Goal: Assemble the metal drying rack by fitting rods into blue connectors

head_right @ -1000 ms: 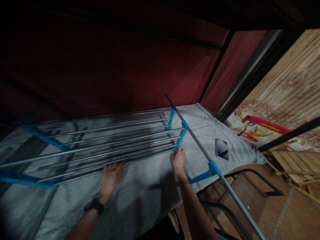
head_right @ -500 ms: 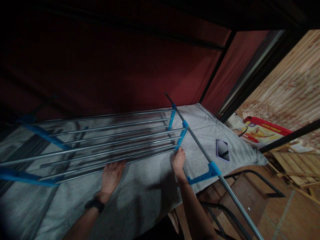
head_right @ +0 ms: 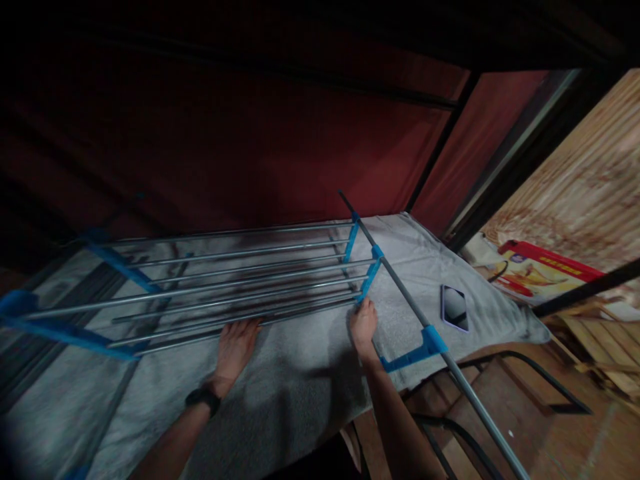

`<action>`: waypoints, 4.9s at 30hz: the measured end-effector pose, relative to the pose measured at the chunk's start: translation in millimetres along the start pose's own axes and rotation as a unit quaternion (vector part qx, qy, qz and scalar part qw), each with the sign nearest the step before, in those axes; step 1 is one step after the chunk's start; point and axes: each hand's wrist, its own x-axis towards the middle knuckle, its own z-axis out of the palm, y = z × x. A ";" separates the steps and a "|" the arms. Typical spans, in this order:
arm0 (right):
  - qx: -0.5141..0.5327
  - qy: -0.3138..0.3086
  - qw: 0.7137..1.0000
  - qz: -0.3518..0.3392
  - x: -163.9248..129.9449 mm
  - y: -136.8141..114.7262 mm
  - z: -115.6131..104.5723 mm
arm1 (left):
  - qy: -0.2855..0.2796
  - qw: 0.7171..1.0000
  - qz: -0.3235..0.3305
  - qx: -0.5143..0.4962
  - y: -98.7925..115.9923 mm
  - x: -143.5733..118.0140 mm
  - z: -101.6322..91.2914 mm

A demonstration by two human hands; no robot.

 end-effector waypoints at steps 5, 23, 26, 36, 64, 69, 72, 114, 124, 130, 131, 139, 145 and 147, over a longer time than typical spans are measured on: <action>-0.031 -0.007 0.999 -0.014 -5.2 6.0 -3.3 | -0.006 1.000 -0.014 -0.013 7.7 -6.4 -4.6; -0.095 0.037 0.993 -0.056 1.4 33.8 25.3 | -0.040 0.999 0.007 -0.003 6.5 -1.7 -6.8; -0.092 0.038 0.993 -0.061 1.5 38.5 28.0 | -0.051 0.999 0.016 0.000 5.1 -1.2 -6.2; -0.093 0.022 0.993 -0.065 -1.8 29.1 20.2 | -0.060 0.998 0.010 0.012 7.3 -0.1 -8.8; -0.052 0.006 0.999 0.002 -0.2 0.8 6.3 | 0.036 0.997 0.061 0.022 -11.4 4.9 -0.2; -0.051 -0.001 0.999 -0.002 -0.3 3.5 8.1 | 0.078 0.989 0.113 0.059 -11.6 -15.2 -4.9; -0.052 0.005 0.999 -0.003 -1.4 3.1 10.1 | 0.079 0.982 0.156 0.076 -0.7 -26.9 -16.7; 0.243 0.039 0.969 0.006 6.9 8.7 8.4 | 0.009 0.989 0.142 0.045 19.9 43.6 -50.4; 0.334 0.026 0.941 -0.052 27.2 0.2 -19.8 | 0.011 0.986 0.165 0.031 33.1 44.3 -52.2; 0.258 0.026 0.965 -0.028 31.8 0.7 -24.7 | 0.008 0.987 0.159 0.034 30.8 49.9 -49.1; 0.251 0.026 0.967 -0.027 32.8 1.1 -24.5 | 0.007 0.987 0.158 0.035 30.6 50.1 -49.1; 0.238 0.039 0.970 -0.033 33.0 2.4 -21.0 | 0.003 0.989 0.147 0.022 33.4 51.5 -52.9; 0.239 0.036 0.970 -0.020 32.7 -1.1 -21.6 | 0.015 0.987 0.158 0.021 32.4 52.9 -50.9; 0.262 0.025 0.964 -0.028 29.1 -0.9 -19.5 | 0.022 0.986 0.163 0.024 34.1 50.7 -51.9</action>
